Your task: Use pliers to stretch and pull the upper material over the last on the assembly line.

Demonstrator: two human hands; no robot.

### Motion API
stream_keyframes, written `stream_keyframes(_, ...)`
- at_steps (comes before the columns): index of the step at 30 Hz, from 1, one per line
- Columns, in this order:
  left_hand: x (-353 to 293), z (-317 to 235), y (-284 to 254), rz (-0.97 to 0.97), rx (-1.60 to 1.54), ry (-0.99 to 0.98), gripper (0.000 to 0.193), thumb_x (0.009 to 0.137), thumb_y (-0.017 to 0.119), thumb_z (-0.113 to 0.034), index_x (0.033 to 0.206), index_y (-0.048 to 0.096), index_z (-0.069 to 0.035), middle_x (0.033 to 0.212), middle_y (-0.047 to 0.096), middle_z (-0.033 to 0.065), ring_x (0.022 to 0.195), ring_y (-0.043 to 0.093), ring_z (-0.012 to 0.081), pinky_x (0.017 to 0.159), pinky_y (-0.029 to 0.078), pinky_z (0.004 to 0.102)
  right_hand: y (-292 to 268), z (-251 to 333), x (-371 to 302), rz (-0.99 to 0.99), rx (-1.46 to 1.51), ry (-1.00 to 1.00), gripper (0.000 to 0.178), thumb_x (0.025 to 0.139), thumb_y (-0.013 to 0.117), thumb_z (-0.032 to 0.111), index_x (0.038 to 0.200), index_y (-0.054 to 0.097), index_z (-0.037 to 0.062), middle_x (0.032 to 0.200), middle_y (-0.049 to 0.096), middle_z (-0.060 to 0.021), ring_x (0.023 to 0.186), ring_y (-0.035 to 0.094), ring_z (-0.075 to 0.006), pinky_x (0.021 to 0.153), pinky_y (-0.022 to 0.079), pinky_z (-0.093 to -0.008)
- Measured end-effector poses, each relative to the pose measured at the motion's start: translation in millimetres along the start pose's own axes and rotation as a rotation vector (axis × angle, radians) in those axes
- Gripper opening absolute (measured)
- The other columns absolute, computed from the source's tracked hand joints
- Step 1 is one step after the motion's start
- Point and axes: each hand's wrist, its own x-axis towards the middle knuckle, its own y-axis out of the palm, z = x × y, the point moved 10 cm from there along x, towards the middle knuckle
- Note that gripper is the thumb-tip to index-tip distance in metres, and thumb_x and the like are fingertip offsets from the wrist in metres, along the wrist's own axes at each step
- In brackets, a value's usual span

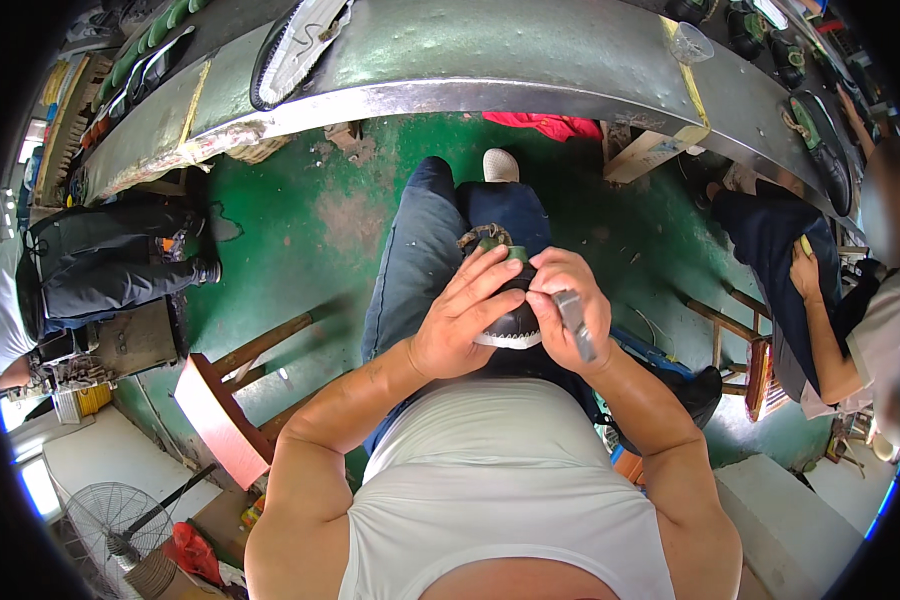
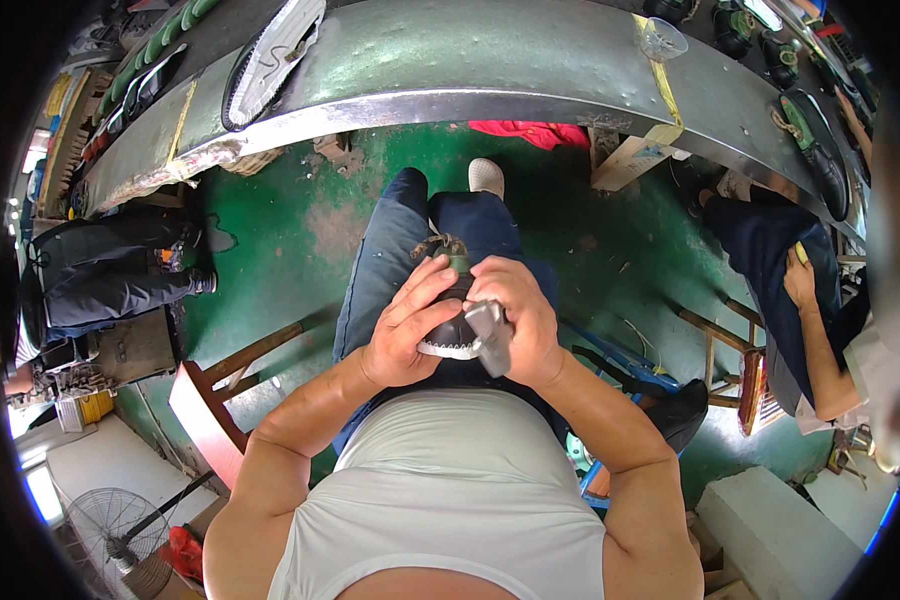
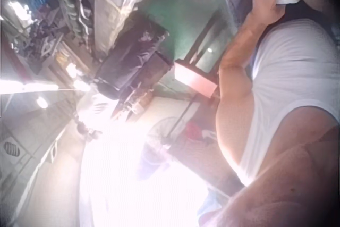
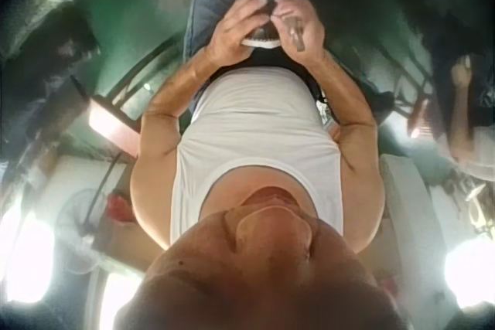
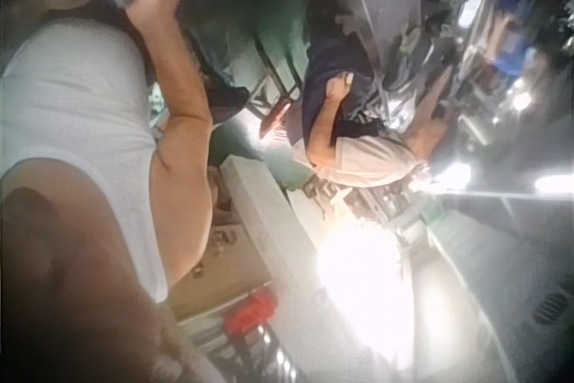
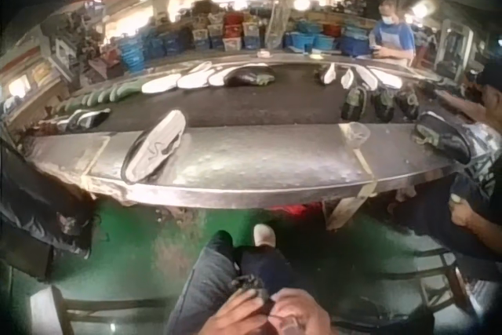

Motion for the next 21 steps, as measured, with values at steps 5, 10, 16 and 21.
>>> stream_keyframes(5,-0.5,8.6,-5.6,-0.046,-0.182,-0.179,0.063,0.063,0.082,0.002,0.12,0.055,-0.009,0.154,0.021,0.0346,0.138,0.033,0.0556,0.113,0.032,0.0593,7.0,4.9,-18.0,0.071,-0.011,-0.028,0.03,0.077,0.077,0.001,0.097,0.055,0.0054,0.096,0.063,-0.0114,0.097,0.063,-0.0335,0.086,0.052,-0.0415)
stream_keyframes(10,-2.5,0.5,10.2,0.116,-0.21,-0.096,0.068,0.06,0.082,0.002,0.118,0.049,-0.011,0.143,0.032,0.0284,0.134,0.037,0.0526,0.112,0.029,0.0652,8.3,-22.9,-51.5,-0.026,0.23,0.251,0.037,0.092,0.071,0.02,0.113,0.047,0.0009,0.133,0.052,-0.0252,0.117,0.058,-0.0355,0.096,0.05,-0.0406)
stream_keyframes(16,2.1,-4.5,12.3,0.19,-0.213,-0.05,0.073,0.059,0.08,0.004,0.121,0.045,-0.015,0.136,0.035,0.0247,0.13,0.04,0.048,0.111,0.03,0.0662,18.0,-32.1,-67.5,0.042,0.304,0.297,0.04,0.099,0.061,0.027,0.118,0.041,-0.0026,0.139,0.048,-0.0334,0.123,0.056,-0.0366,0.1,0.047,-0.0387)
stream_keyframes(21,13.8,0.9,13.0,0.267,-0.195,-0.055,0.072,0.062,0.077,0.004,0.123,0.043,-0.016,0.136,0.035,0.024,0.128,0.041,0.047,0.108,0.032,0.0648,17.7,-37.3,-66.3,-0.025,0.337,0.344,0.035,0.099,0.057,0.022,0.118,0.041,-0.003,0.134,0.051,-0.0334,0.118,0.059,-0.0372,0.098,0.049,-0.04)
